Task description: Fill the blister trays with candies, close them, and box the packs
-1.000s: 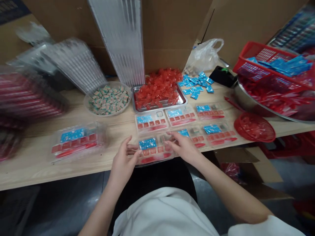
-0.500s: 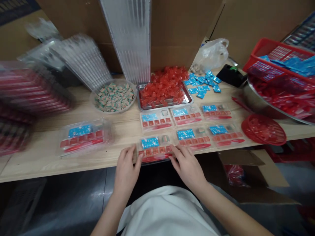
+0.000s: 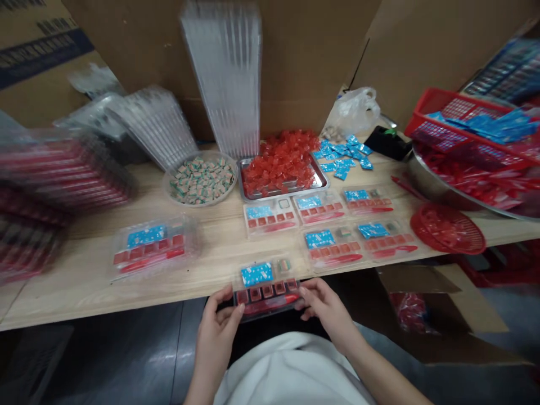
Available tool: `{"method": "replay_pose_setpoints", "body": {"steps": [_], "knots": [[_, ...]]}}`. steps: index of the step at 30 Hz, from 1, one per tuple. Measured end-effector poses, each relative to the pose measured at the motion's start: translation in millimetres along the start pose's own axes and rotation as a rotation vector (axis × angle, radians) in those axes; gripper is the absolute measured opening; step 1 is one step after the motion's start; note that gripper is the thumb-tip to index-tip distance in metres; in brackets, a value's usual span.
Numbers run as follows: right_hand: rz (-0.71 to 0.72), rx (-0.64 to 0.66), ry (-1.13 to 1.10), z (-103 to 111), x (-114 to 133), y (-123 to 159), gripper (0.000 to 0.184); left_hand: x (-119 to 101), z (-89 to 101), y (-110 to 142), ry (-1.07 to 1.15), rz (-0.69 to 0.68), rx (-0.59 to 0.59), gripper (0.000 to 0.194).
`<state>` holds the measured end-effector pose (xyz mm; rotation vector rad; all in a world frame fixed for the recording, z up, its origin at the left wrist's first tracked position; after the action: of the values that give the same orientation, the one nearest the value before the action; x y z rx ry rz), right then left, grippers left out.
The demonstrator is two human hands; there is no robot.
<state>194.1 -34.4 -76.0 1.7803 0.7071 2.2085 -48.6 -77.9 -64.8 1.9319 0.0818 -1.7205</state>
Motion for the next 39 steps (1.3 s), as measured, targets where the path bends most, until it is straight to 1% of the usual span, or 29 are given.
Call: {"method": "replay_pose_setpoints", "body": {"steps": [1,3,4,6,7,9,11,12,14,15,17,18,20,23,26,29,32,34,36,37,39], "knots": [[-0.018,0.006,-0.052,-0.1,1.0,1.6,0.033,2.8,1.9,3.1,0.038,0.005,-0.012,0.052],[0.0,0.023,-0.078,2.5,11.3,4.5,0.034,0.5,3.4,6.9,0.09,-0.018,-0.031,0.058],[0.03,0.029,-0.062,5.6,20.4,4.3,0.034,-4.7,2.2,6.4,0.103,-0.038,-0.034,0.062],[0.119,0.015,0.013,16.0,45.6,-3.3,0.038,-22.8,-5.3,-3.0,0.105,-0.082,-0.023,0.068],[0.168,-0.007,0.071,22.6,60.3,-11.4,0.043,-34.7,-12.4,-12.5,0.093,-0.102,-0.002,0.069],[0.267,-0.073,0.238,35.8,91.3,-34.7,0.047,-59.7,-32.4,-39.7,0.05,-0.13,0.07,0.066],[0.348,-0.164,0.49,45.9,120.0,-61.2,0.039,-79.4,-55.8,-72.5,-0.014,-0.133,0.151,0.063],[0.369,-0.208,0.634,48.8,131.7,-73.3,0.035,-86.5,-64.6,-88.6,-0.06,-0.137,0.156,0.06],[0.375,-0.273,0.866,50.6,148.4,-91.3,0.029,-95.6,-80.7,-114.6,-0.174,-0.164,0.178,0.052],[0.364,-0.289,0.927,49.8,153.5,-96.9,0.028,-97.7,-87.4,-123.4,-0.225,-0.182,0.195,0.047],[0.335,-0.312,0.996,46.2,159.6,-101.9,0.027,-98.8,-97.6,-131.8,-0.294,-0.213,0.245,0.038],[0.321,-0.335,1.033,44.2,161.7,-102.0,0.027,-98.5,-100.2,-132.5,-0.302,-0.215,0.261,0.036],[0.288,-0.373,1.145,38.9,164.0,-101.3,0.031,-97.6,-100.8,-129.9,-0.276,-0.185,0.255,0.036],[0.252,-0.376,1.232,30.2,162.9,-102.9,0.03,-94.4,-95.6,-124.5,-0.179,-0.078,0.176,0.041],[0.25,-0.375,1.189,24.1,161.4,-107.4,0.031,-88.2,-86.3,-123.2,-0.082,0.012,0.057,0.045],[0.274,-0.379,1.083,20.8,163.1,-110.2,0.033,-80.9,-74.7,-122.6,0.013,0.072,-0.035,0.048],[0.299,-0.341,0.959,21.9,166.3,-106.1,0.033,-81.4,-71.3,-113.6,0.102,0.11,-0.012,0.046],[0.346,-0.32,0.884,29.2,169.4,-95.2,0.032,-88.2,-75.1,-100.1,0.15,0.107,0.017,0.05],[0.396,-0.338,0.809,46.5,169.6,-77.4,0.032,-95.2,-87.5,-81.8,0.157,0.091,0.066,0.056],[0.405,-0.362,0.778,59.1,166.7,-67.3,0.033,-96.6,-98.3,-71.6,0.147,0.089,0.112,0.057],[0.38,-0.418,0.746,88.4,154.1,-47.4,0.033,-93.0,-126.6,-51.6,0.126,0.098,0.234,0.059]]}}
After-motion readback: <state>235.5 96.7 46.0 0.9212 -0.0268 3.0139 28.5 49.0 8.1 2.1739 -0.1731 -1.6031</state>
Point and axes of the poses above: each hand's wrist, its own y-axis away from the middle knuckle, its own z-axis out of the back of the hand, x = y × z, the point moved 8 cm from there along -y, towards the middle knuckle, and after that the axes turned 13 degrees about y, right-handed, at the moved point
